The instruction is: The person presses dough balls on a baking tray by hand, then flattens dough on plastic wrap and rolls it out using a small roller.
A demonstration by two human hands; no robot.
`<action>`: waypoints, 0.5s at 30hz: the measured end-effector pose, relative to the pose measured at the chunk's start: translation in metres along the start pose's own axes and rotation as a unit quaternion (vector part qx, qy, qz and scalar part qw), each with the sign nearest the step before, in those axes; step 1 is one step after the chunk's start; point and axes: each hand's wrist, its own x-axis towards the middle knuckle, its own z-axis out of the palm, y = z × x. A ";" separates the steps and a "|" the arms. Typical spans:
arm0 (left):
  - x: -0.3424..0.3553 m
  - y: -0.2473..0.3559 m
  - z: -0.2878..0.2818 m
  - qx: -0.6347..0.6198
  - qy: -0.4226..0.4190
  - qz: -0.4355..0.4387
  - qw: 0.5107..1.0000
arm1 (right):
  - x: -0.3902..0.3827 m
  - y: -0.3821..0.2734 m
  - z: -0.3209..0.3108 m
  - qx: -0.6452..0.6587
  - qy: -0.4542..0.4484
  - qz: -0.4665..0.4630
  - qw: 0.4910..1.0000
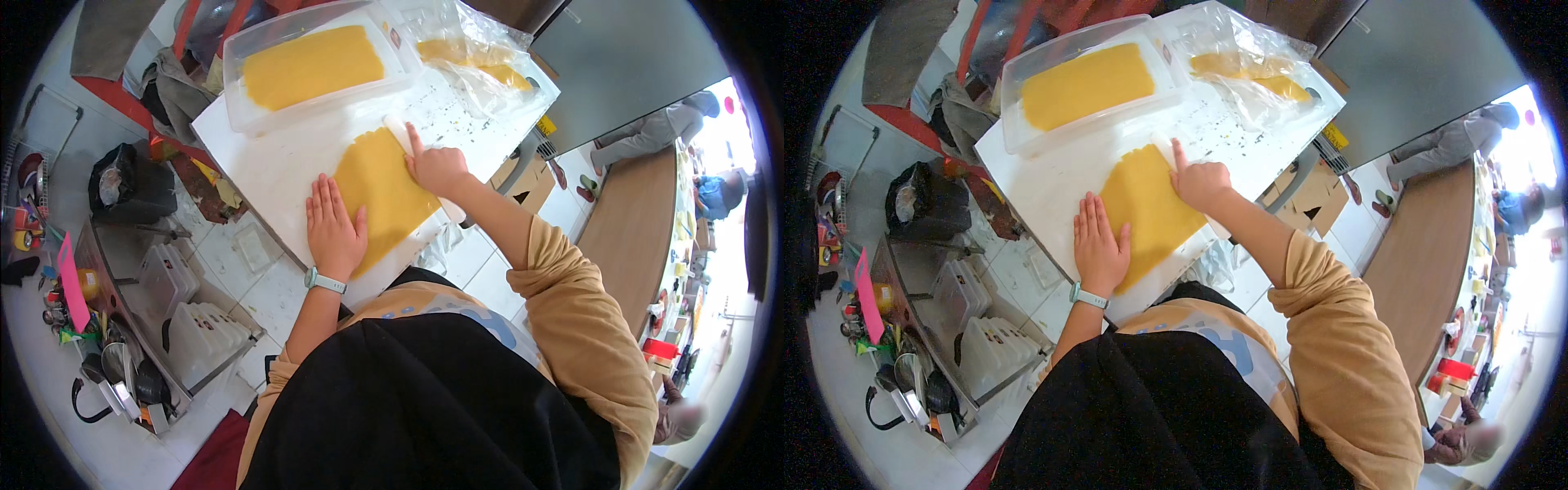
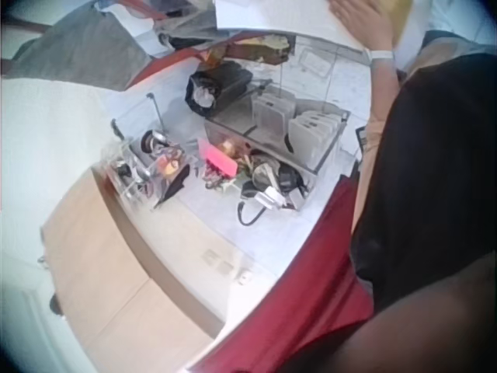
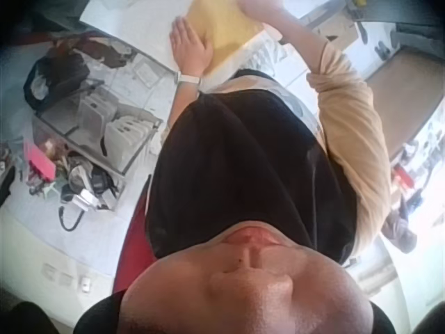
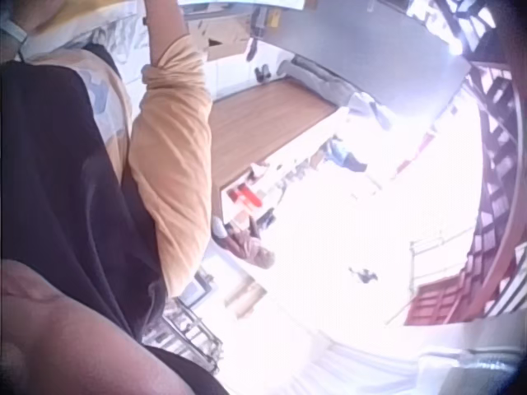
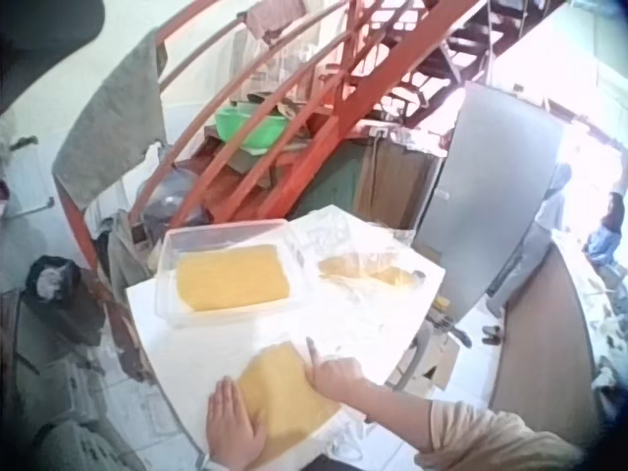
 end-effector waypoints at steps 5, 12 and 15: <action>0.013 -0.009 0.001 -0.023 -0.047 -0.010 0.999 | -0.010 -0.012 -0.008 0.079 -0.053 0.066 0.993; 0.039 -0.015 0.012 -0.127 -0.027 0.084 0.988 | -0.049 -0.101 0.011 0.071 -0.001 0.013 0.997; 0.038 -0.012 0.013 -0.022 -0.042 0.109 0.993 | -0.053 -0.069 0.019 0.066 0.003 0.088 0.994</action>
